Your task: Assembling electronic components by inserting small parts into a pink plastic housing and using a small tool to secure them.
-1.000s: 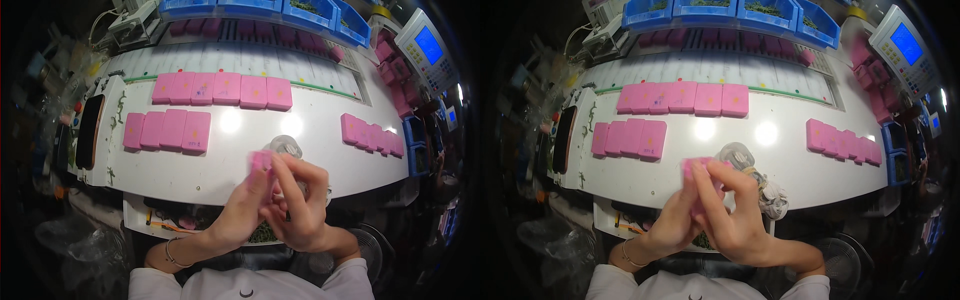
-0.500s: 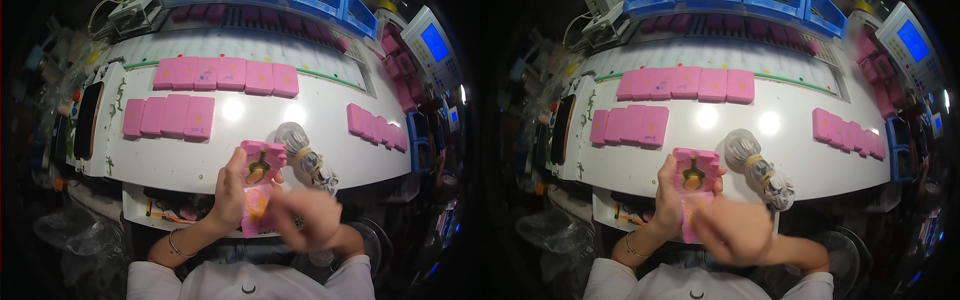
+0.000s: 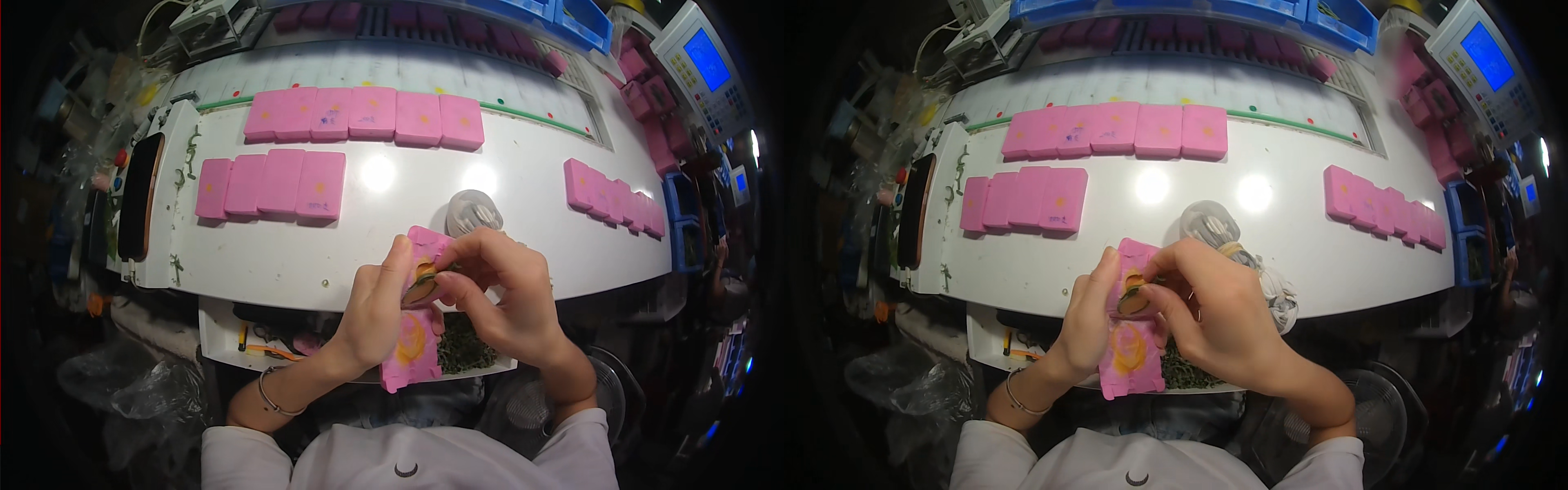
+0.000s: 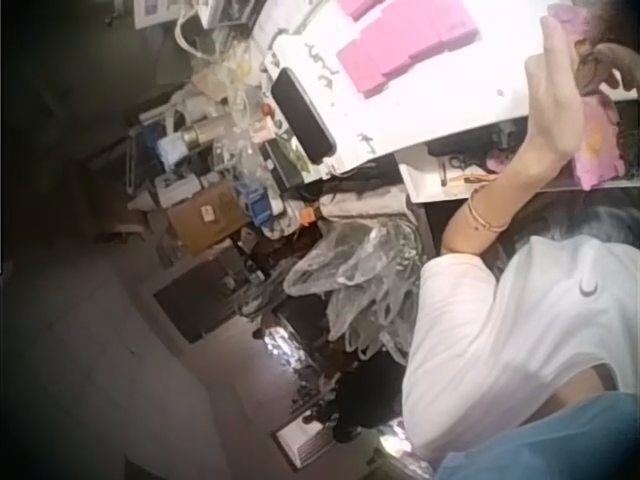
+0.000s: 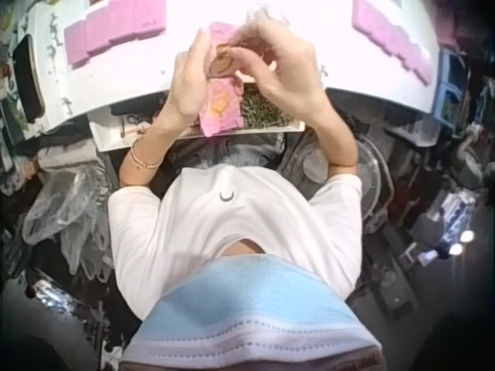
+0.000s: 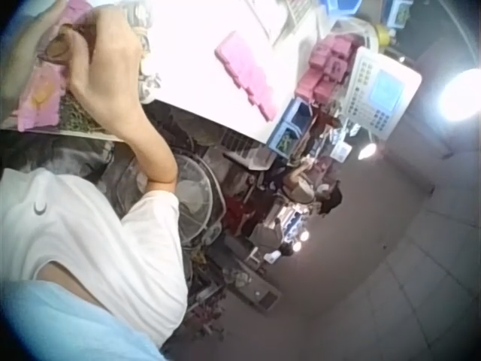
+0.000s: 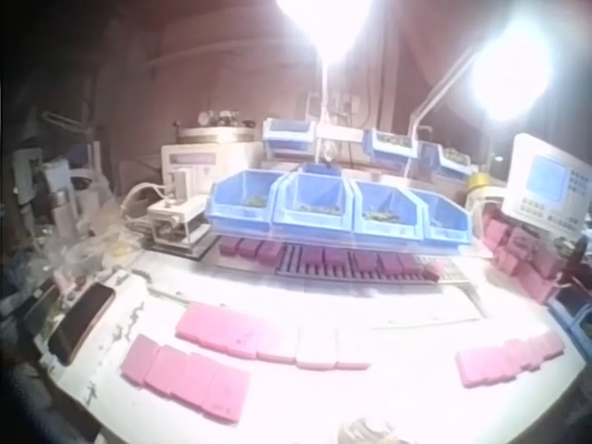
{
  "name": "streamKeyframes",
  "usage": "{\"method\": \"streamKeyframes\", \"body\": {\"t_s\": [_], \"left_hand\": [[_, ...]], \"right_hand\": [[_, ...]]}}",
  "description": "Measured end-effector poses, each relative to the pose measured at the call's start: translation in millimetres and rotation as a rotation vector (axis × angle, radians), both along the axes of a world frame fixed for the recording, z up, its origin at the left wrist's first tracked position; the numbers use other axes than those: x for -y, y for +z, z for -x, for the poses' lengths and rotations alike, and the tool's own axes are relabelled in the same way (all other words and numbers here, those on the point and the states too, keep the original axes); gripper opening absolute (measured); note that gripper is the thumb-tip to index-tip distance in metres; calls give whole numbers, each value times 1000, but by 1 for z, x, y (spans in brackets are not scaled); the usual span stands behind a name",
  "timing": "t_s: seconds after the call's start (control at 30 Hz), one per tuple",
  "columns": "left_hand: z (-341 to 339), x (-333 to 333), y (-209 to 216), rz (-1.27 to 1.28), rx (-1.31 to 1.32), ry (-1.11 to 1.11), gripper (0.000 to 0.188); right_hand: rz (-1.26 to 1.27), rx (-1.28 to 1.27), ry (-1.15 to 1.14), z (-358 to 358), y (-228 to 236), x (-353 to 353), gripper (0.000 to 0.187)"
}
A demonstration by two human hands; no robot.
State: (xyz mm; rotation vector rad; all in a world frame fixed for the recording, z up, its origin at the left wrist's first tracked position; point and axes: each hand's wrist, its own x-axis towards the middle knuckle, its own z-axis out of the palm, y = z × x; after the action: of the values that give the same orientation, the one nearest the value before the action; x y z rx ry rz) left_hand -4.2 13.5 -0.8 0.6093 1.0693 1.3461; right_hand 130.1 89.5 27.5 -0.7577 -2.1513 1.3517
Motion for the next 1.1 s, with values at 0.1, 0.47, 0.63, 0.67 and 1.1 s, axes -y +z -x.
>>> {"method": "streamKeyframes", "body": {"t_s": [0.1, 0.47, 0.63, 0.67, 1.1], "left_hand": [[1, 2, 1, 30, 3, -26, 59], [28, -8, -2, 154, 31, 33, 61], [11, 13, -1, -304, -108, -36, 21], [9, 16, -1, -260, -98, -26, 18], [-4, 19, 12, -352, -405, 47, 15]], "right_hand": [[-78, -38, 5, -4, -2, 2, 11], [-37, -538, -280, -17, 7, 29, 20], [-275, -282, -163, -13, -3, 24, 21], [-284, -318, -161, -14, -4, 23, 21], [186, -148, 65, -30, -6, 26, 22]]}}
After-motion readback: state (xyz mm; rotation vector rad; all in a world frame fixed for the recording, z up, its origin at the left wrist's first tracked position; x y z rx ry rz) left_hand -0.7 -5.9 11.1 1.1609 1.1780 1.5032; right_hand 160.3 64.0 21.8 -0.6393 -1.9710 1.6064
